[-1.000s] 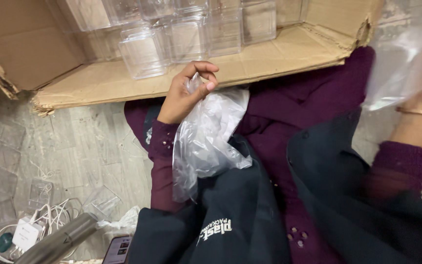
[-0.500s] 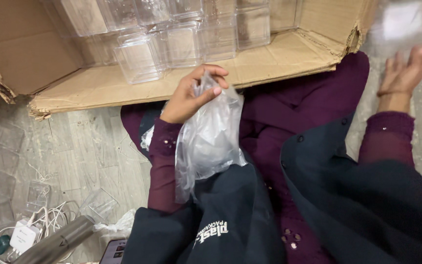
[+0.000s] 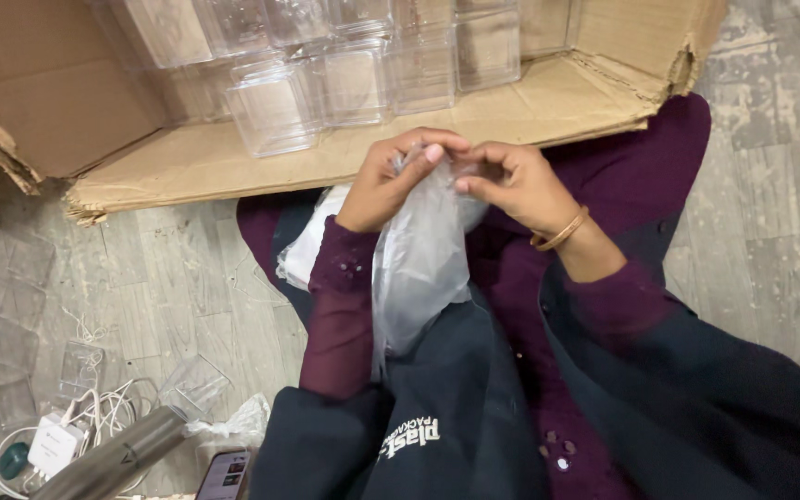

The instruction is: The person sits on the floor in front of an open cardboard box filled with clear plastic boxes. They take plastic boxes one at a time, place them into clear plastic bags, gather and close each bag, and set the bagged boxes back into the cardboard box.

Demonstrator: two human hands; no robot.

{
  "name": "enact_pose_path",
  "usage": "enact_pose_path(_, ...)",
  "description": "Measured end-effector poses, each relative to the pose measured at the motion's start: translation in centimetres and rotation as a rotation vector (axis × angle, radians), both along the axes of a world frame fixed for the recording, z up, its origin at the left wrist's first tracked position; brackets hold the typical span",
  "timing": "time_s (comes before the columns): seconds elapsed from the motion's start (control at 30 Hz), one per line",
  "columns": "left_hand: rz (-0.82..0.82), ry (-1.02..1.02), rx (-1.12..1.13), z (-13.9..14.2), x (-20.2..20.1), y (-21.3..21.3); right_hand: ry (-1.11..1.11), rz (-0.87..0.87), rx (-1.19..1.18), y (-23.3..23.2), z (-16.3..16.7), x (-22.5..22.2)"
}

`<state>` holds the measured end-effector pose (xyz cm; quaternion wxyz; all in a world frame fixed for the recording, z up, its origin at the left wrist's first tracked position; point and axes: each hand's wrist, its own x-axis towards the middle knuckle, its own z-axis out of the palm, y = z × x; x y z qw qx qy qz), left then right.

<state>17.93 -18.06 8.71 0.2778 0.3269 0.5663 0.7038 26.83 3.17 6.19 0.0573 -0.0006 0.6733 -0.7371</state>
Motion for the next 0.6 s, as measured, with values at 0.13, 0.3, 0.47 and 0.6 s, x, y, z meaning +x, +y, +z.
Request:
enact_pose_path(0.13,0.090,0.143,-0.136,-0.1,-0.3,-1.5,0.111,-0.168,0.208,0.5,0.1,0.0)
enact_pose_path(0.3,0.191,-0.058,-0.135,-1.0,-0.3,-1.6,0.179,-0.270,0.417,1.0,0.4,0.3)
enact_pose_path(0.47,0.255,0.046,-0.137,-2.5,-0.4,-1.3,0.165,-0.218,0.553,0.0,1.6,-0.1)
enact_pose_path(0.6,0.343,-0.140,-0.025,-4.0,0.0,-1.1,0.172,-0.177,0.234,-0.4,1.4,-0.7)
